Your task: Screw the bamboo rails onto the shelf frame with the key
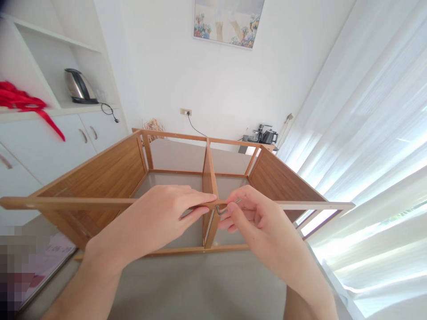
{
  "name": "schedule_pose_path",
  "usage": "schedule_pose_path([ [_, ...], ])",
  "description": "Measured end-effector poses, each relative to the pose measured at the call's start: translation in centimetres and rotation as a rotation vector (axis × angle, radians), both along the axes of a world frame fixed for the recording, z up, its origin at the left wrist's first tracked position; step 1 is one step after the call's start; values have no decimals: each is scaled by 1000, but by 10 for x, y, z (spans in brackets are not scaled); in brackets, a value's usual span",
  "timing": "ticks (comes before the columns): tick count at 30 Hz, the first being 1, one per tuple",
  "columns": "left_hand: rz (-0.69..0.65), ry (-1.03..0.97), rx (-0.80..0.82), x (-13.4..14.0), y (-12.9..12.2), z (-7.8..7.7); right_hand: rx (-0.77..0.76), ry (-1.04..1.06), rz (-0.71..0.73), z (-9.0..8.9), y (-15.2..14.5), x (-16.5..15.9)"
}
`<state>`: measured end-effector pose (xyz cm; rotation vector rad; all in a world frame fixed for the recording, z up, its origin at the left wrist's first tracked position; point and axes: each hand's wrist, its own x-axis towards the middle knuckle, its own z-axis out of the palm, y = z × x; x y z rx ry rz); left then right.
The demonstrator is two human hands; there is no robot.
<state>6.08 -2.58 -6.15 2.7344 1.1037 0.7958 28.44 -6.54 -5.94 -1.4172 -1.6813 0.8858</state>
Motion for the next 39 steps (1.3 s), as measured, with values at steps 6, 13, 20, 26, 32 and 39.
schedule_pose_path([
  [6, -7, -1, -4, 0, 1, 0, -29, 5, 136, 3, 8, 9],
  [13, -6, -8, -6, -1, 0, 1, 110, -234, 77, 2, 4, 15],
  [20, 1, -9, 8, 0, -1, 1, 275, -413, 19, 5, 0, 11],
  [26, -2, -8, -1, 0, 0, 1, 416, -480, 52, 1, 0, 12],
  [32, 10, -9, -18, -1, -1, 0, 438, -624, -12, 5, -10, 4],
  [39, 15, -6, -13, 0, 0, 0, 400, -601, -57, 3, -11, 4],
])
